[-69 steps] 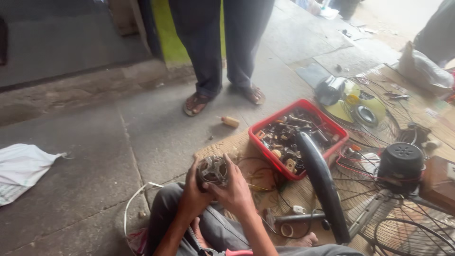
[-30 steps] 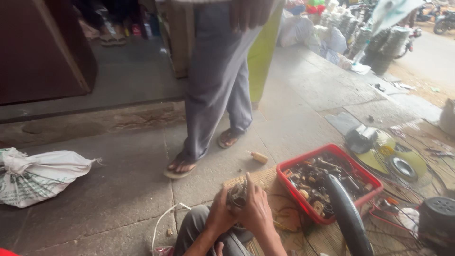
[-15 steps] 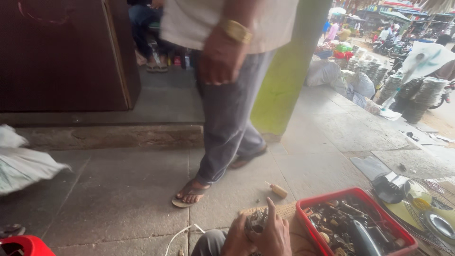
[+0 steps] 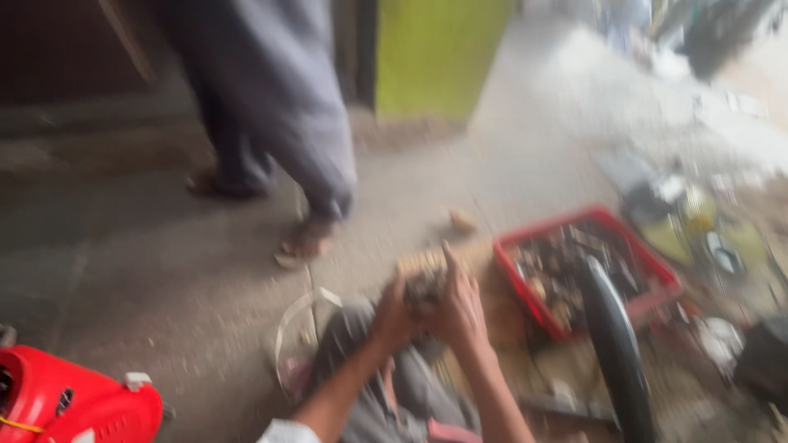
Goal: The person sits on the floor disassembling and reassembling a small electric motor. They use a screwdriver to work inside the motor housing, pull the rotor and stator apart, fit the end bell and bearing back onto the shaft, and press the components together by hand while turning the motor over.
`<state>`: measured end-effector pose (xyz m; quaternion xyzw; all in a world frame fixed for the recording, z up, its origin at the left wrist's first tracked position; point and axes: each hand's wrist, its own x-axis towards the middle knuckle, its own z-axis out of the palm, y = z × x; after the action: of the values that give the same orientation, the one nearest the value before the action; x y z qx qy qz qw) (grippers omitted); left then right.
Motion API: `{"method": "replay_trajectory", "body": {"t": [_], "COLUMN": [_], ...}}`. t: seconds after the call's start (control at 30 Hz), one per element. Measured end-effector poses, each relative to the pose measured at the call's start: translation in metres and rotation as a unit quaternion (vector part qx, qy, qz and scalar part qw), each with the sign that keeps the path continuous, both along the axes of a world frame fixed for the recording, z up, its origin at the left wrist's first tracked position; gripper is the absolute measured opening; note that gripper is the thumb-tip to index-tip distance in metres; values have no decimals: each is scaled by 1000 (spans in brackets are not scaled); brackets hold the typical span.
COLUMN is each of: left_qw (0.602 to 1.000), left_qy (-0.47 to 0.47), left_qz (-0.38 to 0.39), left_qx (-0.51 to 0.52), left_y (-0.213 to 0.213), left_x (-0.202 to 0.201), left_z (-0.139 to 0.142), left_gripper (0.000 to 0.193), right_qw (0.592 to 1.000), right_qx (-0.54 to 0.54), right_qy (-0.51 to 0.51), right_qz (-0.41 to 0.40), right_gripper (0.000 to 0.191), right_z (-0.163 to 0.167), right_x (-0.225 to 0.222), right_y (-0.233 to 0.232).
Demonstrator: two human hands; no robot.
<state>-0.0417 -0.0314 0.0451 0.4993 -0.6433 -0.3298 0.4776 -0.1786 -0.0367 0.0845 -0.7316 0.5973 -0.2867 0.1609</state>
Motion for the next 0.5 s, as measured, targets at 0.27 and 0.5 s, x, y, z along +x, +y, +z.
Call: {"method": "replay_trajectory", "body": {"t": [0.27,0.5], "left_qw": [999,999], "left_qy": [-8,-32], "left_qz": [34,24], "left_qx": [-21,14], "left_y": [7,13], "left_x": [-3,-6], "left_z": [-22,-20], "left_gripper": [83,90], "right_qw": [997,974], "right_qx": [34,56], "right_qy": [-66,-218], "right_qz": [22,27], "right_gripper": [113,67], "right_z": [2,21], "right_x": [-10,-24], "right_y": [19,32]}}
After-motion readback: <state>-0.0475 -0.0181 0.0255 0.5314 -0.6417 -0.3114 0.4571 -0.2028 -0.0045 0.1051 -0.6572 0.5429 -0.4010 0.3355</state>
